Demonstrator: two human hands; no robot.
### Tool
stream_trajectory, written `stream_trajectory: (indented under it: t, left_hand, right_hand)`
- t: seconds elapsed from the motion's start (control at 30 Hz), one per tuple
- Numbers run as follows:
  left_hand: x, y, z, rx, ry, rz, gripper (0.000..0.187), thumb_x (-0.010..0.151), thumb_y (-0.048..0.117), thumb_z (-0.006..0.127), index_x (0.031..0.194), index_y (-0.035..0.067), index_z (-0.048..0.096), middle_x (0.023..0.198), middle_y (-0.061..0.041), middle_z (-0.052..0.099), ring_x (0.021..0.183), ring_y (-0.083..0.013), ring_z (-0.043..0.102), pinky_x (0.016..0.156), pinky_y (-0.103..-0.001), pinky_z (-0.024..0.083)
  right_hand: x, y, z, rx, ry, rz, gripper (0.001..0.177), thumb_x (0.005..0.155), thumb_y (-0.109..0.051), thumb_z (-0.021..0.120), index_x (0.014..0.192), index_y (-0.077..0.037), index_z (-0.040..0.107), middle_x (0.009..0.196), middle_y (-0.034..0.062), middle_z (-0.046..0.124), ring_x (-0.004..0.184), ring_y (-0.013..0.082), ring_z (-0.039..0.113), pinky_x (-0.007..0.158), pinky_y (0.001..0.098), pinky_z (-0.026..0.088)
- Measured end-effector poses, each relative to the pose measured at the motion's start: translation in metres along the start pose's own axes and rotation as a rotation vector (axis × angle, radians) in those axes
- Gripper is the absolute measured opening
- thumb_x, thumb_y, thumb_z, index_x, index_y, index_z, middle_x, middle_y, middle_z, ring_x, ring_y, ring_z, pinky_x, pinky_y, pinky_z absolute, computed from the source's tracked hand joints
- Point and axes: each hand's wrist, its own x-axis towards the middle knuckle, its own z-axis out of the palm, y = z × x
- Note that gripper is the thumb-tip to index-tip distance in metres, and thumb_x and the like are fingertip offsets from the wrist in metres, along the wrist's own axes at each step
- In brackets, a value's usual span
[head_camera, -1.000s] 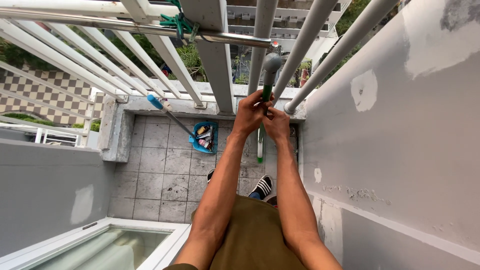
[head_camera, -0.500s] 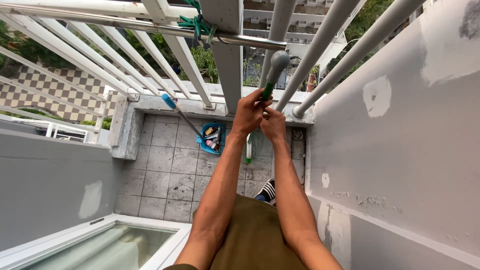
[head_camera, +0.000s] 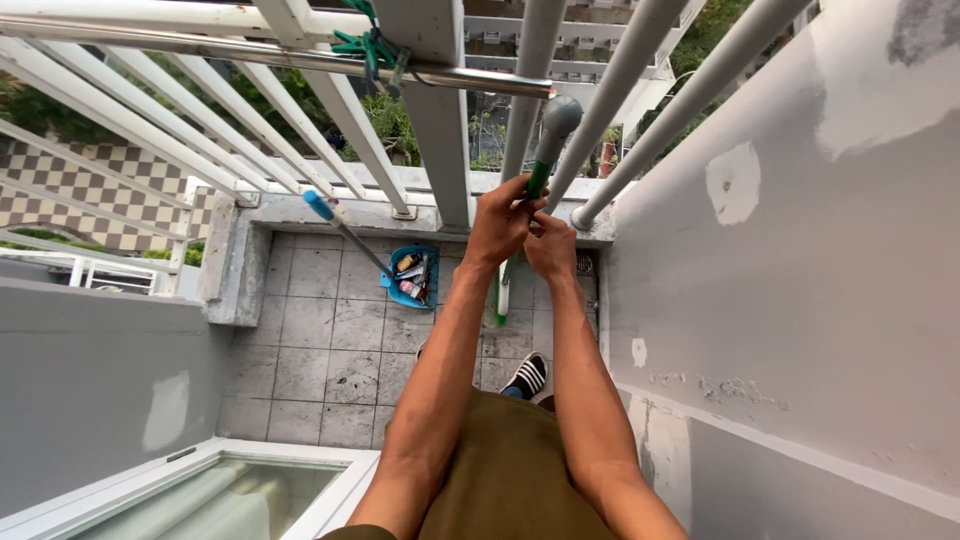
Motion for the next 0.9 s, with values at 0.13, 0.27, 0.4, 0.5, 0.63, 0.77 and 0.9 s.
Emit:
stream_trajectory:
  t: [0.13,0.27,0.4,0.5,0.63,0.77,0.9]
  left_hand:
    - [0.003,-0.011,0.012,-0.001,0.009,0.066,0.029,0.095,-0.004,0.068,0.123,0.002,0.069,0.106,-0.011,0.077,0.098,-0.0188,0.076,0.079,-0.035,0.069]
    - [0.002,-0.014,0.025,-0.033,-0.006,0.023,0.021,0.096,-0.003,0.065,0.116,0.002,0.070,0.102,-0.009,0.077,0.093,-0.0177,0.077,0.076,-0.033,0.070]
    - [0.003,-0.022,0.030,-0.047,-0.001,0.058,0.022,0.095,-0.005,0.065,0.116,0.001,0.070,0.102,-0.009,0.077,0.096,-0.0192,0.076,0.077,-0.035,0.068]
    - [0.001,-0.019,0.027,-0.016,0.008,0.088,0.022,0.095,-0.005,0.066,0.116,0.001,0.070,0.103,-0.009,0.077,0.098,-0.0194,0.076,0.080,-0.034,0.067]
    - [0.001,-0.016,0.018,0.003,0.028,0.027,0.024,0.095,-0.004,0.064,0.117,0.003,0.071,0.103,-0.008,0.078,0.098,-0.0183,0.077,0.080,-0.033,0.070]
    - [0.000,-0.019,0.001,0.027,0.043,0.048,0.028,0.095,-0.005,0.066,0.121,0.002,0.069,0.106,-0.009,0.078,0.098,-0.0190,0.077,0.082,-0.034,0.068]
    - [-0.001,-0.026,-0.017,-0.003,0.064,0.072,0.030,0.095,-0.008,0.065,0.124,0.000,0.068,0.107,-0.010,0.077,0.100,-0.0186,0.076,0.080,-0.034,0.068]
  right_hand:
    - [0.004,0.008,-0.013,-0.032,0.003,0.025,0.026,0.089,-0.020,0.073,0.113,-0.009,0.078,0.095,0.0125,0.081,0.091,0.0217,0.080,0.078,0.0359,0.062]
    - [0.003,0.015,-0.025,-0.087,-0.009,0.047,0.024,0.092,-0.022,0.071,0.110,-0.010,0.078,0.094,0.0114,0.080,0.087,0.0221,0.079,0.076,0.0358,0.062]
    - [0.003,0.018,-0.029,-0.076,0.001,0.055,0.025,0.091,-0.022,0.070,0.110,-0.009,0.078,0.092,0.0127,0.081,0.085,0.0224,0.080,0.075,0.0375,0.062]
    - [0.003,0.009,-0.028,-0.109,-0.012,0.086,0.025,0.093,-0.025,0.070,0.111,-0.009,0.078,0.092,0.0126,0.080,0.085,0.0227,0.080,0.074,0.0377,0.062]
    - [0.004,0.011,-0.017,-0.062,-0.038,0.079,0.026,0.092,-0.026,0.071,0.112,-0.011,0.078,0.094,0.0105,0.080,0.088,0.0214,0.079,0.075,0.0367,0.061]
    - [0.006,0.005,0.000,-0.064,-0.056,0.034,0.026,0.091,-0.025,0.073,0.112,-0.011,0.078,0.093,0.0120,0.080,0.087,0.0215,0.079,0.075,0.0354,0.062]
    - [0.004,-0.011,0.016,-0.003,-0.064,0.035,0.025,0.090,-0.020,0.071,0.113,-0.011,0.077,0.091,0.0135,0.081,0.087,0.0215,0.080,0.075,0.0359,0.061]
